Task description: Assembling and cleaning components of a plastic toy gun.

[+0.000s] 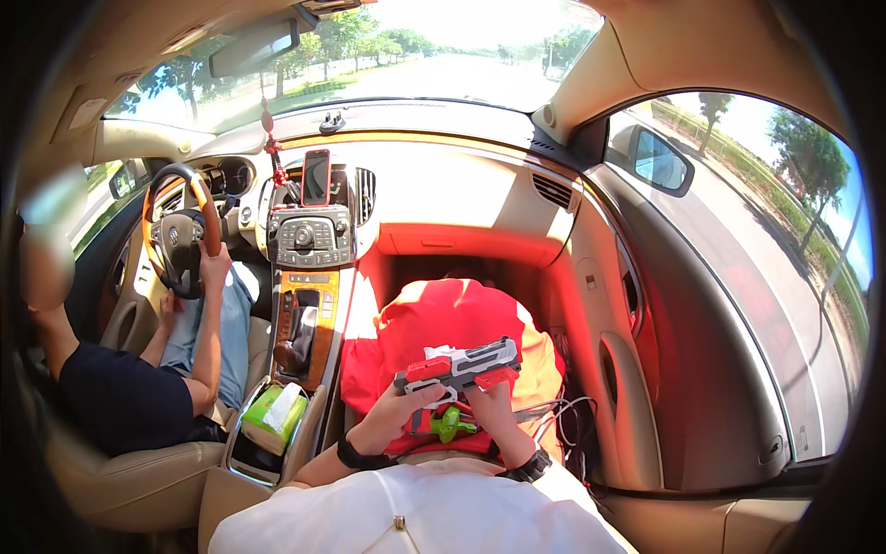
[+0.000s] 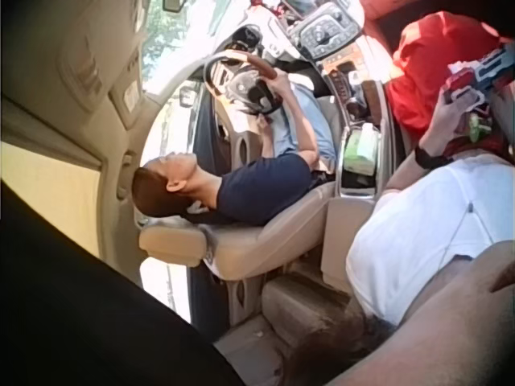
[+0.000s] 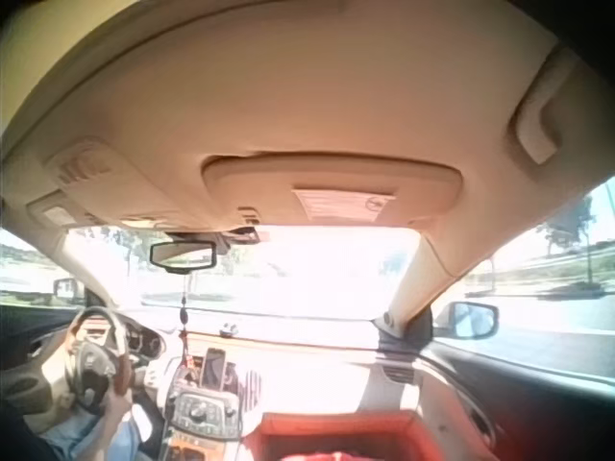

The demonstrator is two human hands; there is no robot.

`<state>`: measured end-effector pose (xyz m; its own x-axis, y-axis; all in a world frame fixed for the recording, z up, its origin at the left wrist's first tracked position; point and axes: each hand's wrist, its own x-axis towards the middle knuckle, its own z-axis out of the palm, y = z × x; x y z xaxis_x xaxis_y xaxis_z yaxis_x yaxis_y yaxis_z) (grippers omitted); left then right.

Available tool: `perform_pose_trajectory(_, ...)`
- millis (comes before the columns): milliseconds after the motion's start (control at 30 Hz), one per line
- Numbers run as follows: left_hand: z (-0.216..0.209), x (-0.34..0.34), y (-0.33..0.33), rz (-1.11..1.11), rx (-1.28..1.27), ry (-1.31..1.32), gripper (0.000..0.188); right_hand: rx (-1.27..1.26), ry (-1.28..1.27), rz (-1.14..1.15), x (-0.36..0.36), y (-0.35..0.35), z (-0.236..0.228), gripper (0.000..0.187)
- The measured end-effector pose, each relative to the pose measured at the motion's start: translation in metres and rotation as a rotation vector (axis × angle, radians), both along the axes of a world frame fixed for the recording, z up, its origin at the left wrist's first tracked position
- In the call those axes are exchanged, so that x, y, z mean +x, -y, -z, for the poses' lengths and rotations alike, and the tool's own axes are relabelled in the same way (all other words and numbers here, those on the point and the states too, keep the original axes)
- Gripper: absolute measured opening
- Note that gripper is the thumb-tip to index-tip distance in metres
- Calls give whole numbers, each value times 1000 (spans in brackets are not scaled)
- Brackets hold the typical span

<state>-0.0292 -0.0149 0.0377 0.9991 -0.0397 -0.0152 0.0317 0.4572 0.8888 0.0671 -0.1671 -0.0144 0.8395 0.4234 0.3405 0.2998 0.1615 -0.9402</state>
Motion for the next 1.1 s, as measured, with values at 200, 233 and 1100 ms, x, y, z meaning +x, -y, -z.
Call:
perform_pose_trajectory(200,7,11,-7,5,57,10,39,-48,-125,-24,10,-4,3,21)
perform_pose_trajectory(233,9,15,-7,-16,29,21,37,-28,-137,-18,11,-7,3,21)
perform_pose_trajectory(1100,27,52,-5,-97,581,314,25,-172,442,249,61,10,-6,21)
